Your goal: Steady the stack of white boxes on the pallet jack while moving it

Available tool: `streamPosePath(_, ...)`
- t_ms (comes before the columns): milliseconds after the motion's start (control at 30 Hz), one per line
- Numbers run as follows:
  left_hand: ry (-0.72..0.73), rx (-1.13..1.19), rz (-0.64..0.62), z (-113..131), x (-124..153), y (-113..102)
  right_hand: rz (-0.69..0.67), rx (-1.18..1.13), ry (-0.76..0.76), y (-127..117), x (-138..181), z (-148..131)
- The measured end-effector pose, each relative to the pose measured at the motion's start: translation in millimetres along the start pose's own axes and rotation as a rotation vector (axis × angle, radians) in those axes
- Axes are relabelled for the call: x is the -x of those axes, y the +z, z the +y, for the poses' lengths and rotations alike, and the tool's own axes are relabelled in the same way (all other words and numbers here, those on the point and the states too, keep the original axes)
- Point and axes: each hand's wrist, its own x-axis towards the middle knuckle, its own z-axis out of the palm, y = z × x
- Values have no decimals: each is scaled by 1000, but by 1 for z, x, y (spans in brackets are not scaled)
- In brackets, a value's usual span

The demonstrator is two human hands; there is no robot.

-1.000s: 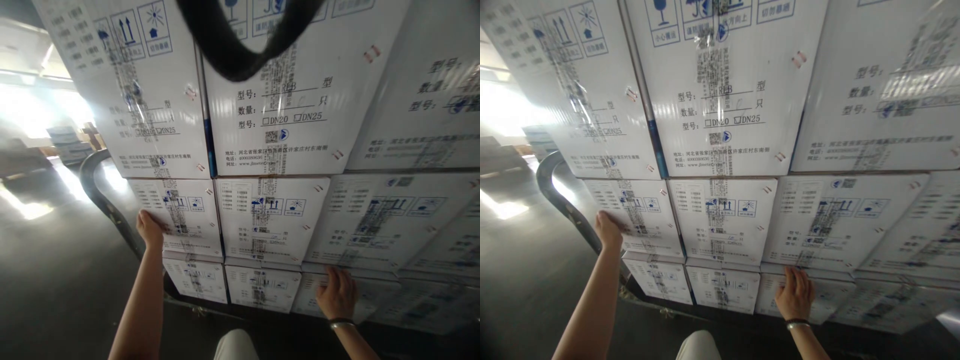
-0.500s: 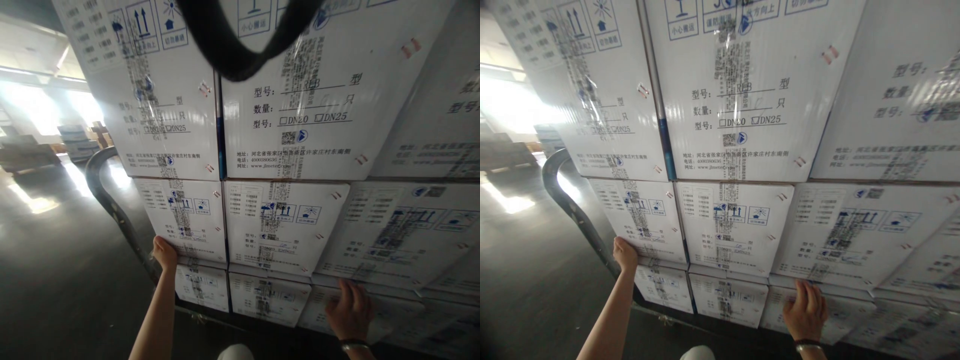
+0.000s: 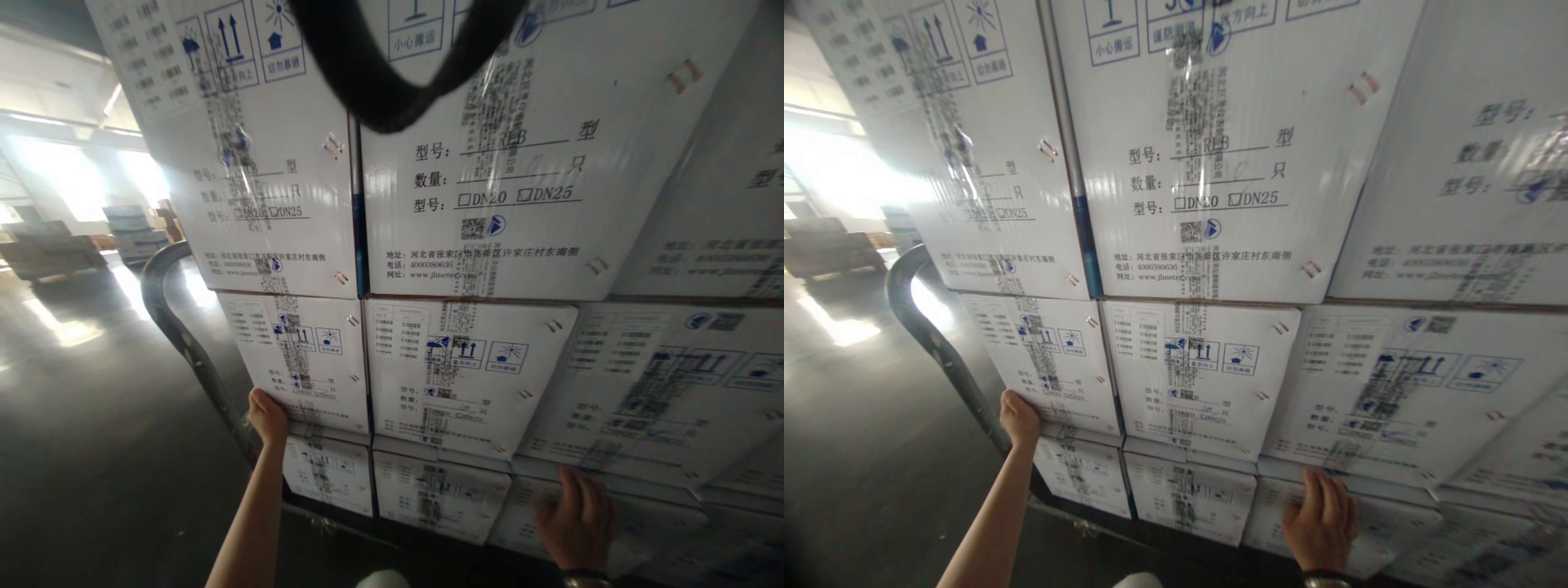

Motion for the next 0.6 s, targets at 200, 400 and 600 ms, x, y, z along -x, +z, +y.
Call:
streamPosePath(200,3,4,10,-2,0,1,-23,-26,59,-3,-1,-5)
streamPosePath(400,-6,-11,15,-2,-1,1,-7,-13,17,0,3,-1)
streamPosePath(600,-14,-22,15,-1,-1,1,26,30,-42,3,3,3)
